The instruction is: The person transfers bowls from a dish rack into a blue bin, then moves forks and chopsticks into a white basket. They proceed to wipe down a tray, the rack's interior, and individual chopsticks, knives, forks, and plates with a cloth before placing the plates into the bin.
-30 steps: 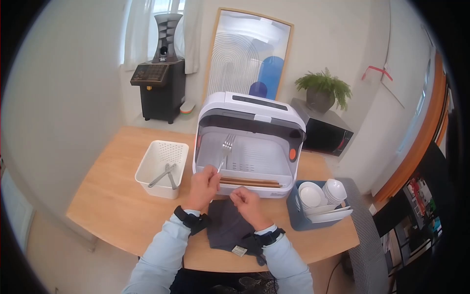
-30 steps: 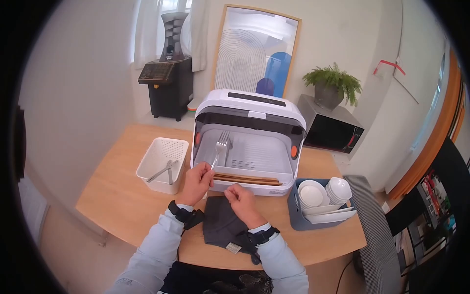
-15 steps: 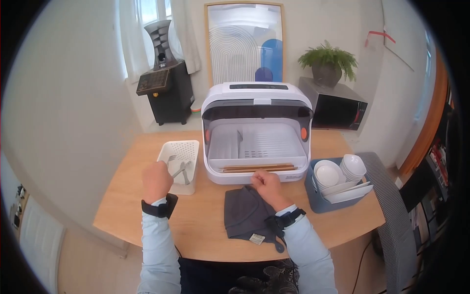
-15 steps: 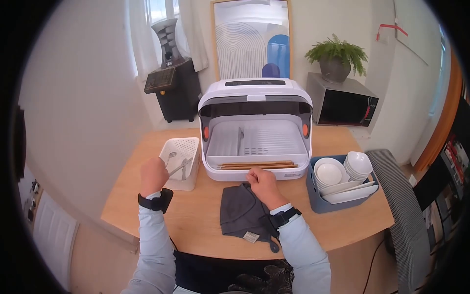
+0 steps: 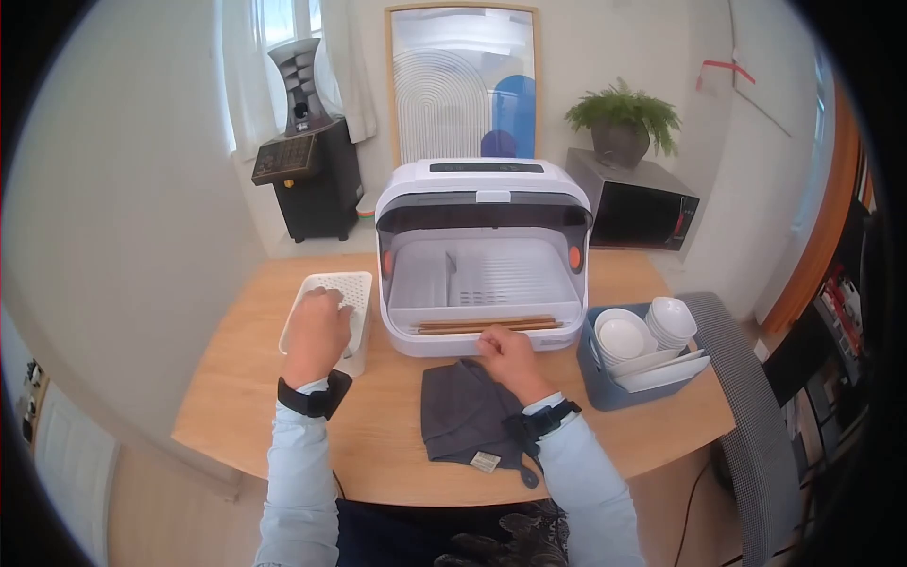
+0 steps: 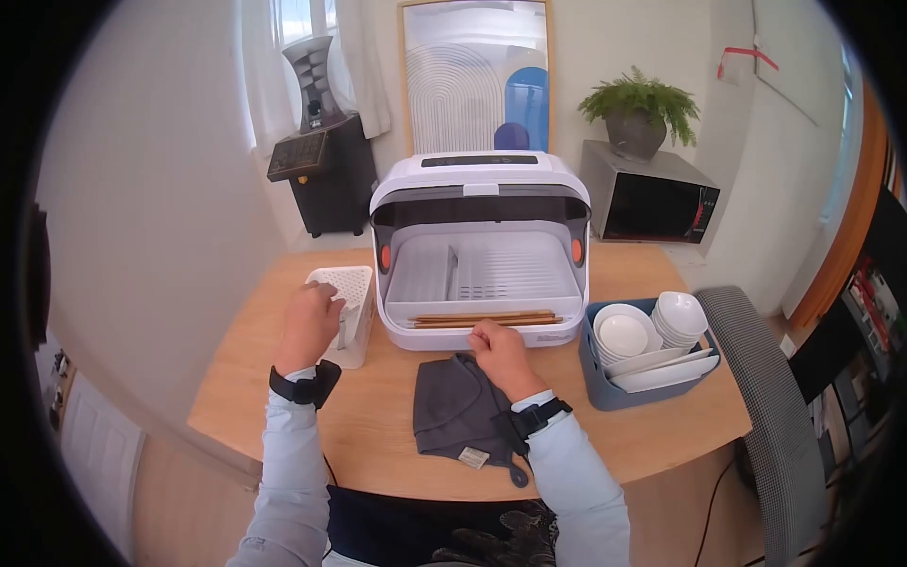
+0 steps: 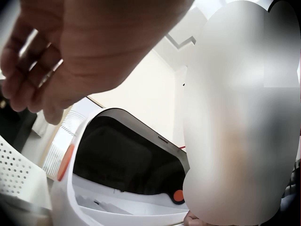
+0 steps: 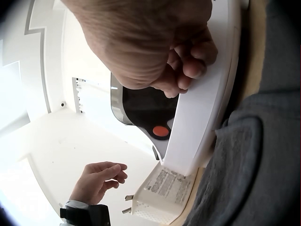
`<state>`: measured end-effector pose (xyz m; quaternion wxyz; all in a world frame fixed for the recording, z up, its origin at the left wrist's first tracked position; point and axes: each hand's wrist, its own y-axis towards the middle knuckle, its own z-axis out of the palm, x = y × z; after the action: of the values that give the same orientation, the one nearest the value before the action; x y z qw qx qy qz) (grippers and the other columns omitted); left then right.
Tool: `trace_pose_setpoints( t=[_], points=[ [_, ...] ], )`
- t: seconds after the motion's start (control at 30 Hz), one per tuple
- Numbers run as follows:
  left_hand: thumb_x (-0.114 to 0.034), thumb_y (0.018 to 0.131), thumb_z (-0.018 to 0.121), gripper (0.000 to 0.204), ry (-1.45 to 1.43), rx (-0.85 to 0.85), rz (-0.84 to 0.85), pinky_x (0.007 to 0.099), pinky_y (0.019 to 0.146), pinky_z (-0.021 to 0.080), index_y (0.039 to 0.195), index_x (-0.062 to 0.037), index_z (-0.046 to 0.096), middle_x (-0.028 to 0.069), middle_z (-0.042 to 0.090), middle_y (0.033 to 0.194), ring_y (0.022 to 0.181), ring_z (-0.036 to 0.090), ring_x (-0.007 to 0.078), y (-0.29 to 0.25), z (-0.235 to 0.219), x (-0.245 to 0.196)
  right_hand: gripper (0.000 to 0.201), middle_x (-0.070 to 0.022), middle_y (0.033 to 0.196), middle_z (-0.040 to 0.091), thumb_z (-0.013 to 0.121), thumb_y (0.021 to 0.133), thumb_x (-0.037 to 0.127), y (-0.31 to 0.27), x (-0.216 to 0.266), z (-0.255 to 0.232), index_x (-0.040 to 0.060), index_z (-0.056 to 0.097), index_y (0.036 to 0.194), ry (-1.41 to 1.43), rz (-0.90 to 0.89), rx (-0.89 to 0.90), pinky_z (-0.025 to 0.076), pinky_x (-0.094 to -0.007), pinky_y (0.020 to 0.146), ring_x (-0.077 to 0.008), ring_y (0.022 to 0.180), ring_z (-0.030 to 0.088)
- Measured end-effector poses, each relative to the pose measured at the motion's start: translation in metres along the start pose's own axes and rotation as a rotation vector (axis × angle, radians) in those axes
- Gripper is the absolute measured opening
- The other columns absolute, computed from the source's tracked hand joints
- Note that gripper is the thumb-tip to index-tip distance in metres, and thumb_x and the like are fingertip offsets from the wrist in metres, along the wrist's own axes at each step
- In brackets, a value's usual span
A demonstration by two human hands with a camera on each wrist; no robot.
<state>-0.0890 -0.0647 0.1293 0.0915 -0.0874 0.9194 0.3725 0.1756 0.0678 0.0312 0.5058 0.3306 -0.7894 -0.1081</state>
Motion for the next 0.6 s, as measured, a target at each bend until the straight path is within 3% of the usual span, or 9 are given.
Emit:
trace_pose_setpoints(
  t=[0.1, 0.17, 0.3, 0.43, 0.53, 0.6],
  points=[
    [-0.006, 0.078, 0.068, 0.015, -0.337, 0.040, 0.121, 0.0406, 0.070, 0.050, 0.089, 0.0033, 0.068, 0.0204, 0.065, 0.082, 0.077, 0.063, 0.0361, 0.000, 0.023, -0.043, 0.013, -0.0185, 0.072, 0.064, 0.067, 0.082, 0.012, 0.001, -0.001, -0.001, -0.0001, 0.063, 0.084, 0.032, 0.011, -0.022, 0.047, -0.0372, 0.059, -0.0311, 0.065, 0.064],
    [-0.011, 0.080, 0.065, 0.013, -0.591, 0.188, 0.092, 0.0453, 0.074, 0.049, 0.087, -0.0004, 0.069, 0.0184, 0.065, 0.086, 0.083, 0.062, 0.0381, -0.003, 0.058, -0.055, 0.012, -0.0175, 0.070, 0.064, 0.066, 0.082, 0.011, 0.002, -0.002, -0.002, -0.0002, 0.063, 0.084, 0.026, 0.031, -0.019, 0.047, -0.0363, 0.058, -0.0288, 0.062, 0.063],
    [-0.013, 0.081, 0.064, 0.013, -0.511, 0.184, 0.034, 0.0444, 0.073, 0.050, 0.083, -0.0022, 0.070, 0.0171, 0.065, 0.086, 0.083, 0.063, 0.0367, -0.011, 0.111, -0.056, 0.011, -0.0149, 0.066, 0.063, 0.064, 0.080, 0.010, 0.006, -0.009, -0.008, -0.0003, 0.065, 0.083, 0.033, 0.038, -0.028, 0.047, -0.0343, 0.056, -0.0242, 0.058, 0.062],
    [-0.015, 0.081, 0.062, 0.013, -0.402, 0.065, 0.034, 0.0446, 0.070, 0.050, 0.079, -0.0039, 0.068, 0.0141, 0.064, 0.082, 0.081, 0.062, 0.0350, -0.014, 0.130, -0.051, 0.012, -0.0141, 0.064, 0.063, 0.063, 0.079, 0.010, 0.021, -0.004, -0.016, -0.0001, 0.067, 0.083, 0.125, 0.063, -0.045, 0.048, -0.0331, 0.057, -0.0237, 0.058, 0.062],
    [-0.014, 0.081, 0.062, 0.011, -0.375, -0.045, 0.069, 0.0449, 0.068, 0.050, 0.077, -0.0039, 0.066, 0.0127, 0.063, 0.079, 0.079, 0.062, 0.0340, -0.016, 0.140, -0.049, 0.013, -0.0136, 0.064, 0.064, 0.063, 0.078, 0.009, 0.056, 0.005, -0.015, -0.0018, 0.067, 0.082, -0.035, 0.006, -0.037, 0.049, -0.0322, 0.059, -0.0230, 0.061, 0.065],
    [-0.013, 0.080, 0.062, 0.010, -0.373, -0.090, 0.079, 0.0446, 0.067, 0.050, 0.076, -0.0039, 0.064, 0.0122, 0.062, 0.078, 0.078, 0.061, 0.0335, -0.017, 0.141, -0.050, 0.011, -0.0096, 0.062, 0.062, 0.062, 0.080, 0.008, 0.089, -0.003, -0.002, -0.0020, 0.068, 0.080, -0.081, 0.009, 0.039, 0.045, -0.0288, 0.052, -0.0161, 0.054, 0.058]
  ],
)
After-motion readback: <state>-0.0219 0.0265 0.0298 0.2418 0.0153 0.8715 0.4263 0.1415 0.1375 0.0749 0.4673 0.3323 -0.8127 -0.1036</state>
